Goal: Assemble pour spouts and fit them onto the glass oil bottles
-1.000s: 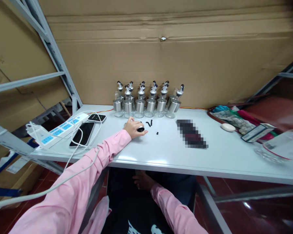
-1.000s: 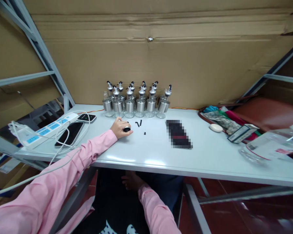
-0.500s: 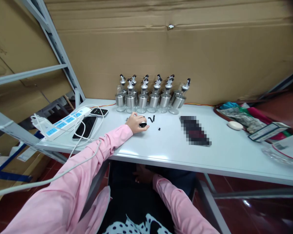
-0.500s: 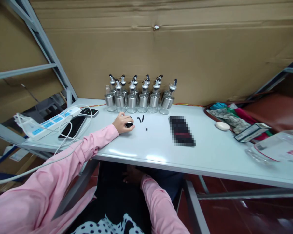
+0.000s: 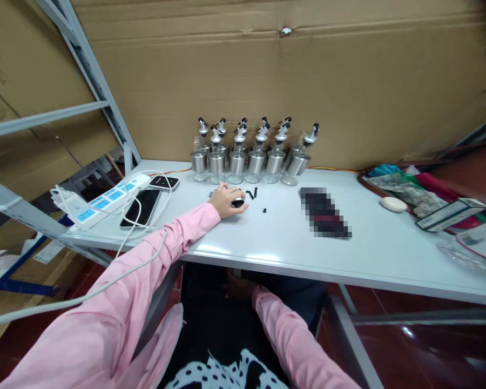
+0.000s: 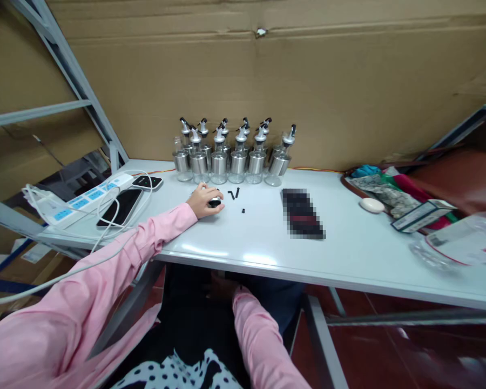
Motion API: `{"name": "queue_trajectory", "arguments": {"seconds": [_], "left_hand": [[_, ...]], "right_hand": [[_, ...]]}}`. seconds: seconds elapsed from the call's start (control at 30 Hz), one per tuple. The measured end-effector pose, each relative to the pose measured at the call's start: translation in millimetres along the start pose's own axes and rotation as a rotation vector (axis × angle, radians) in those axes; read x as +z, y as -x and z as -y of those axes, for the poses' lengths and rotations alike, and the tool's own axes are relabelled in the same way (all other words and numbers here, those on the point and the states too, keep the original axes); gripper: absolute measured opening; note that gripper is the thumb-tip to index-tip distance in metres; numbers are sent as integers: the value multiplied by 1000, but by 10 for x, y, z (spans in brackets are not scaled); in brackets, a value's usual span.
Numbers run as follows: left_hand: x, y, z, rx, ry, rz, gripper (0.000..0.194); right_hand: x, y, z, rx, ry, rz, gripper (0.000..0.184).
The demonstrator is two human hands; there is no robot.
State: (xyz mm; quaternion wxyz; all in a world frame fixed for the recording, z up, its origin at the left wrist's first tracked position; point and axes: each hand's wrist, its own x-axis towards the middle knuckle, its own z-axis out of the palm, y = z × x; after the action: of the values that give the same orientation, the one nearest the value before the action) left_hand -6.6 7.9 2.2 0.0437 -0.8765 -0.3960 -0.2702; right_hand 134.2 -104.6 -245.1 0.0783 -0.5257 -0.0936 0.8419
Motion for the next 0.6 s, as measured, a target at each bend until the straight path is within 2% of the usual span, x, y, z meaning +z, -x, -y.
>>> {"name": "queue_trajectory", "arguments": {"seconds": [0.07, 0.13, 0.23, 0.27, 0.33, 0.4, 0.43, 0.53, 0.6], "left_hand": [[11, 2, 1, -53, 27, -18, 32], [24, 7, 4, -131, 50, -44, 44], [35, 16, 9, -187, 73, -69, 49], [36, 17, 11, -182, 76, -67, 47], [32, 16, 15, -152, 72, -54, 44], [24, 11, 19, -104, 63, -41, 41], [20, 7, 21, -83, 61, -41, 39], [11, -6, 25, -35, 71, -42, 32], [13, -12, 27, -24, 80, -31, 31]], "right_hand": [[17, 28, 6, 11, 51, 61, 34], [19, 99, -3, -35, 111, 126, 50], [-91, 275, -93, -185, 81, 154, 44], [-173, 338, -153, -238, 46, 155, 39], [-399, 440, -319, -321, -29, 171, 39], [-675, 485, -521, -392, -219, 299, 45], [-813, 488, -622, -413, -275, 319, 47], [-1136, 479, -852, -501, -352, 284, 56], [-1237, 502, -907, -493, -345, 279, 63]]}}
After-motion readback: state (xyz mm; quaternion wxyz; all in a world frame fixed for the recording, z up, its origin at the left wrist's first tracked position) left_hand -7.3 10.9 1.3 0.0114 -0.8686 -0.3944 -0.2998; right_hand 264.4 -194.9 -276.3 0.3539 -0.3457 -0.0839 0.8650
